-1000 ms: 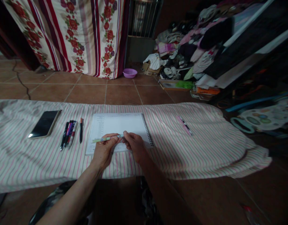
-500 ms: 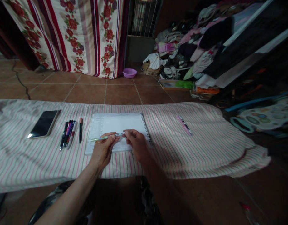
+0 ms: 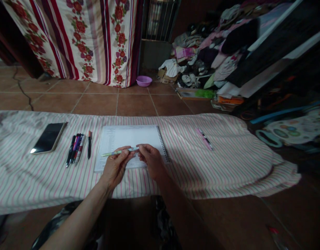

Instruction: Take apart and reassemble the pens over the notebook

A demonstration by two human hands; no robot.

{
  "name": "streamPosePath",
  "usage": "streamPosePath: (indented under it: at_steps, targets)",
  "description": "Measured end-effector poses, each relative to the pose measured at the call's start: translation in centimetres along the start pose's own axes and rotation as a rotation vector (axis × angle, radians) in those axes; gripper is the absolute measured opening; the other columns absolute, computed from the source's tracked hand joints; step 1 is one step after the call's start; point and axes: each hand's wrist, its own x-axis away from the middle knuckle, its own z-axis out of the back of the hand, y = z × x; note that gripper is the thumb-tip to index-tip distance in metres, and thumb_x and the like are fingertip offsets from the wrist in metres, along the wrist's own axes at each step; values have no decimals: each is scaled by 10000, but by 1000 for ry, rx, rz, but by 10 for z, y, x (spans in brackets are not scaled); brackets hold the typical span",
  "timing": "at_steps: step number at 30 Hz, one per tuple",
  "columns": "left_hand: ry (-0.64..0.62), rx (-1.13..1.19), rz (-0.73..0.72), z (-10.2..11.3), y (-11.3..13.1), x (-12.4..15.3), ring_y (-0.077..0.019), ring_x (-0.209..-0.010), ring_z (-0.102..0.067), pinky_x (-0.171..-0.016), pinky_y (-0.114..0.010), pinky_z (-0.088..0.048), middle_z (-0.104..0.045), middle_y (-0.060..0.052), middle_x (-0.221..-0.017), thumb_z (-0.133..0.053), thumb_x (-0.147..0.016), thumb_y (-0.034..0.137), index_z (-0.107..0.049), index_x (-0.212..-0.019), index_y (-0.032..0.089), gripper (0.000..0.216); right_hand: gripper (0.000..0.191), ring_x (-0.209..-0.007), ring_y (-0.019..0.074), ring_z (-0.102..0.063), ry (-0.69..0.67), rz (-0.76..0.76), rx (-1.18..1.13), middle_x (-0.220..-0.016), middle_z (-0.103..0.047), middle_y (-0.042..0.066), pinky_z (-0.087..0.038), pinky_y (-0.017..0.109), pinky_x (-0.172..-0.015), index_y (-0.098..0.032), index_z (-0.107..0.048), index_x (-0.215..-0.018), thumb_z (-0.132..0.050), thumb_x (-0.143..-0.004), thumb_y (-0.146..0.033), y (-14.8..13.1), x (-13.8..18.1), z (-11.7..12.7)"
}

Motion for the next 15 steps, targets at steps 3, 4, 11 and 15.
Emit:
streamPosePath:
  at_steps: [3, 4, 11, 15]
  targets:
    - [-32, -23, -4, 0, 0, 1, -142, -756, -675, -782, -210, -534, -711, -79, -783, -732, -662, 146, -683, -860, 82, 214, 280, -588, 84, -535, 10, -15, -19, -644, -606, -14, -422, 216, -564, -154, -649, -807, -667, -658, -390, 1, 0, -1]
    - [-45, -35, -10, 1, -1, 1, -135, -743, -671, -775, -207, -533, -710, -77, -787, -733, -666, 164, -683, -872, 84, 227, 281, -601, 87, -546, 17, -19, -28, -657, -613, -12, -427, 216, -569, -156, -650, -807, -678, -644, -384, 1, 0, -1]
    - [-114, -84, 4, 4, -3, 1, -94, -676, -637, -702, -179, -513, -686, -32, -736, -726, -685, 184, -670, -968, 112, 298, 280, -587, 96, -558, 67, -4, -91, -615, -605, -25, -445, 231, -582, -165, -659, -788, -721, -573, -335, 7, -5, -3]
    - [-150, -87, 44, 2, -2, 4, -116, -700, -650, -736, -218, -514, -698, -45, -791, -714, -667, 126, -641, -1042, 130, 382, 277, -546, 79, -522, 50, 23, -127, -590, -595, -28, -430, 226, -569, -162, -657, -777, -728, -570, -331, 9, -9, 2]
